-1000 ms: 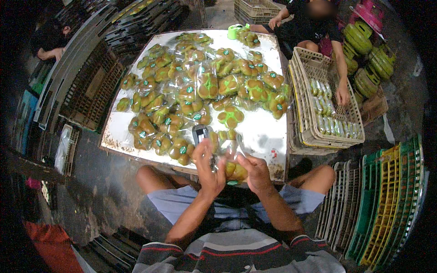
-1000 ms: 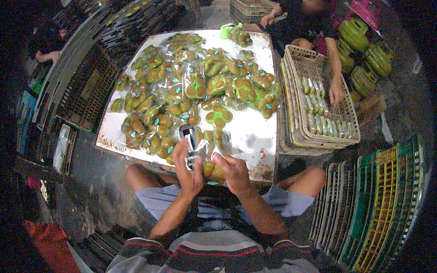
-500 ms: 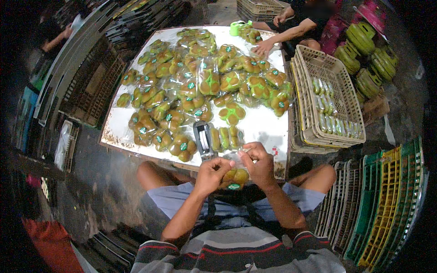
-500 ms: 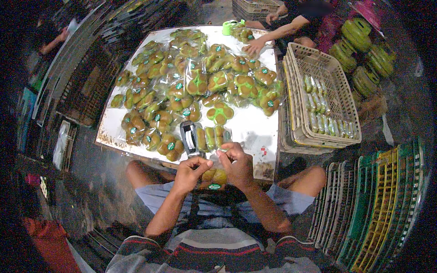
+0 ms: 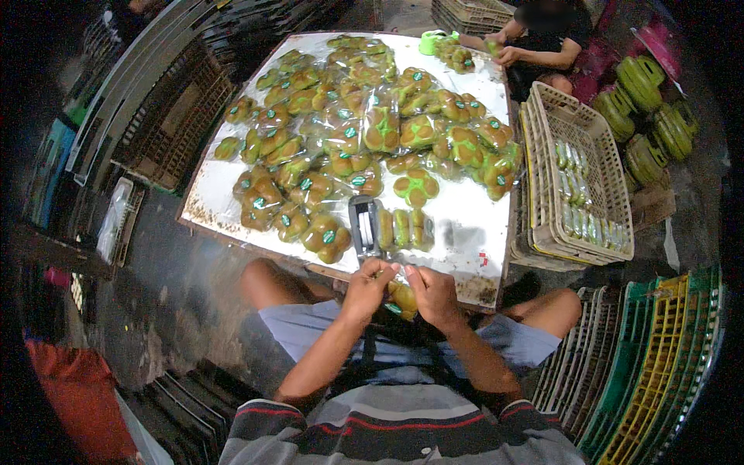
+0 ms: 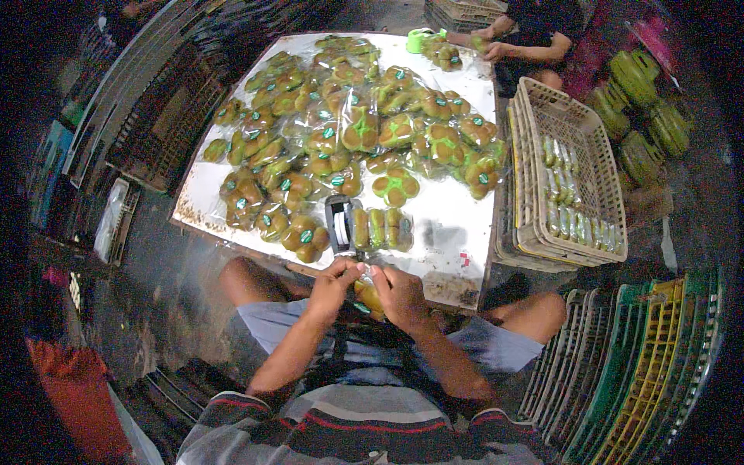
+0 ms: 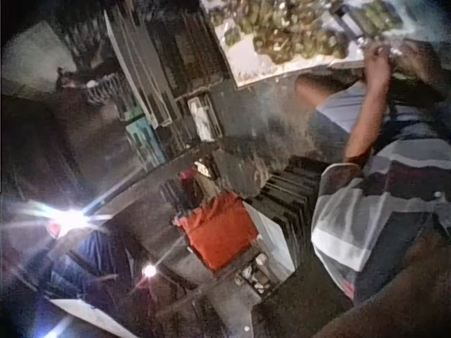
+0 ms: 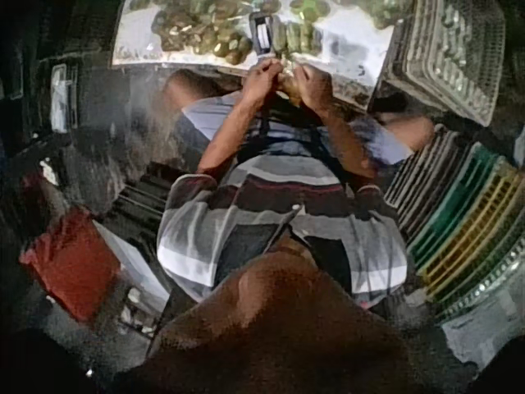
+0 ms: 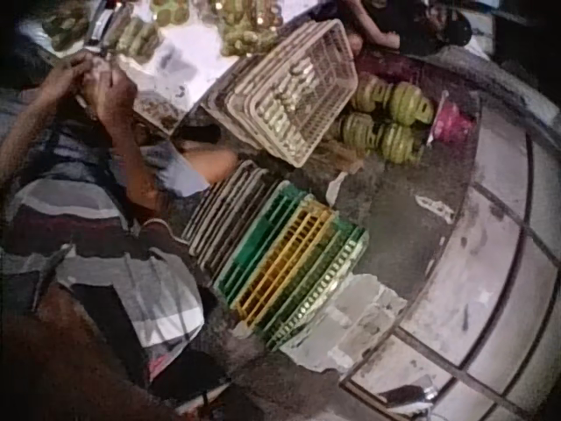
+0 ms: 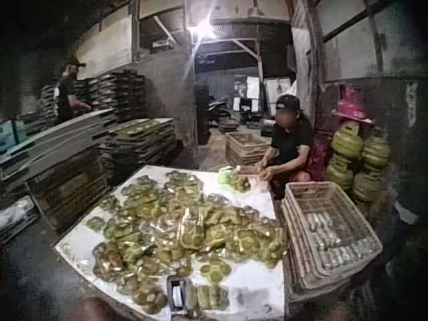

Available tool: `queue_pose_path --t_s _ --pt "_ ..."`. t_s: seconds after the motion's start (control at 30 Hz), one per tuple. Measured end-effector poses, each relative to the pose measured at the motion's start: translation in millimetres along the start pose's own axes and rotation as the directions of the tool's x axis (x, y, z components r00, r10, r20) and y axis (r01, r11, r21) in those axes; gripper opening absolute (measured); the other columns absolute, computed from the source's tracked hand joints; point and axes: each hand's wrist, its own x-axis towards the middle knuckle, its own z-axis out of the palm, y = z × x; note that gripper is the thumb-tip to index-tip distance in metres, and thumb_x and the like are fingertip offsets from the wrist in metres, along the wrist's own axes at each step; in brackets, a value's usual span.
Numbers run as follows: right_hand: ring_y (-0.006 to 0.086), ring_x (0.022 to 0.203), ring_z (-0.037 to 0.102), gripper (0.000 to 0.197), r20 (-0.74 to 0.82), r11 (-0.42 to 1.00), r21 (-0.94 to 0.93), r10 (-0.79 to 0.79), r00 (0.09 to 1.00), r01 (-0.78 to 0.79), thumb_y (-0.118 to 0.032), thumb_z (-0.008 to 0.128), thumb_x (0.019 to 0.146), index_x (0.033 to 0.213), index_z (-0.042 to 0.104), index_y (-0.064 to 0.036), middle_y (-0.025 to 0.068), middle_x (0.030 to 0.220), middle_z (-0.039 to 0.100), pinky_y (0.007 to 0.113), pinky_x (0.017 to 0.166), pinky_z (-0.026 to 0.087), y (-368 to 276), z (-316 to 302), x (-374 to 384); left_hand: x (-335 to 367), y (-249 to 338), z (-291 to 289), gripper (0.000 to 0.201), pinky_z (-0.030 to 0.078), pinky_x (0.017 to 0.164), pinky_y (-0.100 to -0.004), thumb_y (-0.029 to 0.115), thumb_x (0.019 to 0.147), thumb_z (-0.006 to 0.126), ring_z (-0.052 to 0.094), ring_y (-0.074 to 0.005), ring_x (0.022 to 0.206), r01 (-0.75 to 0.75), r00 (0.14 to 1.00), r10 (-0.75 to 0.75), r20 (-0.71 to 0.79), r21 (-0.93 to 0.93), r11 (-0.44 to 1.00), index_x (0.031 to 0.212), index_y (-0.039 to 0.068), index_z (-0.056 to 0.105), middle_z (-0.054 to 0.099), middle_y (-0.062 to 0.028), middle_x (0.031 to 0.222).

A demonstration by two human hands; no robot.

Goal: The person sits on the floor and packages small, greenish-brown bread rolls into clear plastic bags. They use a handheld sealing device to close the bags and then place the finished packages into a white plastic basket. The person occasionally reaches for a roll of tape to secure the packaging.

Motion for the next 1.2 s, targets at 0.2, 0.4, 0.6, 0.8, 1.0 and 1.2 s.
queue_pose_path --t_s 0.2,0.4,0.6,0.8,1.0,1.2 --pt "0.0146 0.114 0.051 0.034 0.31 0.561 0.741 0.204 0.929 -0.37 -0.016 0.06 0.098 0.127 0.047 -0.0038 0.006 0.122 0.055 0.031 0.1 0.04 21 41 -42 -20 -8 6 0.018 0.043 0.09 -0.039 0.01 0.085 0.066 0.054 -0.0292 0.099 -0.474 0.783 0.566 -0.259 0.342 0.812 0.078 0.001 0.052 0.055 -0.014 0.105" --pt "0.0169 0.121 0.048 0.051 0.241 0.668 0.689 0.155 0.958 -0.281 -0.02 0.071 0.092 0.132 0.043 -0.0031 0.0102 0.13 0.048 0.034 0.103 0.041 10 59 -34 -23 -32 -11 0.05 0.042 0.103 -0.0402 0.011 0.085 0.066 0.052 -0.0307 0.12 -0.258 0.891 0.242 -0.383 0.011 0.966 0.131 0.005 0.046 0.056 -0.0124 0.124" --pt "0.0137 0.084 0.058 0.037 0.177 0.751 0.484 0.419 0.891 -0.449 -0.034 0.074 0.089 0.099 0.065 0.0003 0.0056 0.087 0.063 0.03 0.076 0.048 52 110 41 -22 -25 -48 0.041 0.053 0.09 -0.0389 0.025 0.092 0.062 0.062 -0.0219 0.109 0.228 0.947 -0.318 0.049 -0.799 0.556 0.128 0.008 0.053 0.062 -0.0063 0.118" --pt "0.0222 0.071 0.056 0.02 0.058 0.984 0.173 0.035 0.998 -0.044 -0.022 0.075 0.086 0.084 0.071 -0.0017 0.0114 0.072 0.06 0.037 0.064 0.044 44 120 47 -26 -27 -86 0.041 0.055 0.083 -0.0391 0.027 0.088 0.066 0.065 -0.0236 0.104 0.12 0.959 -0.265 -0.101 -0.703 0.701 0.122 0.006 0.057 0.064 -0.0084 0.114" --pt "0.0281 0.072 0.063 0.022 0.404 0.974 -0.201 -0.015 0.915 0.104 -0.023 0.072 0.086 0.081 0.071 -0.0014 0.0139 0.075 0.064 0.037 0.068 0.05 105 75 37 -25 -4 -94 0.052 0.054 0.082 -0.0345 0.016 0.085 0.068 0.063 -0.0206 0.105 0.231 0.97 -0.232 0.065 -0.531 0.815 0.133 0.006 0.05 0.061 -0.0068 0.117" --pt "0.0168 0.069 0.06 0.038 0.546 0.953 0.303 -0.164 0.822 -0.011 -0.033 0.075 0.086 0.068 0.065 -0.0011 0.0088 0.065 0.06 0.033 0.065 0.048 -31 10 42 -11 -20 -70 0.069 0.046 0.097 -0.0325 0.0 0.082 0.065 0.057 -0.0191 0.112 0.136 0.975 -0.093 0.203 -0.211 0.968 0.144 0.004 0.036 0.059 -0.0079 0.125"
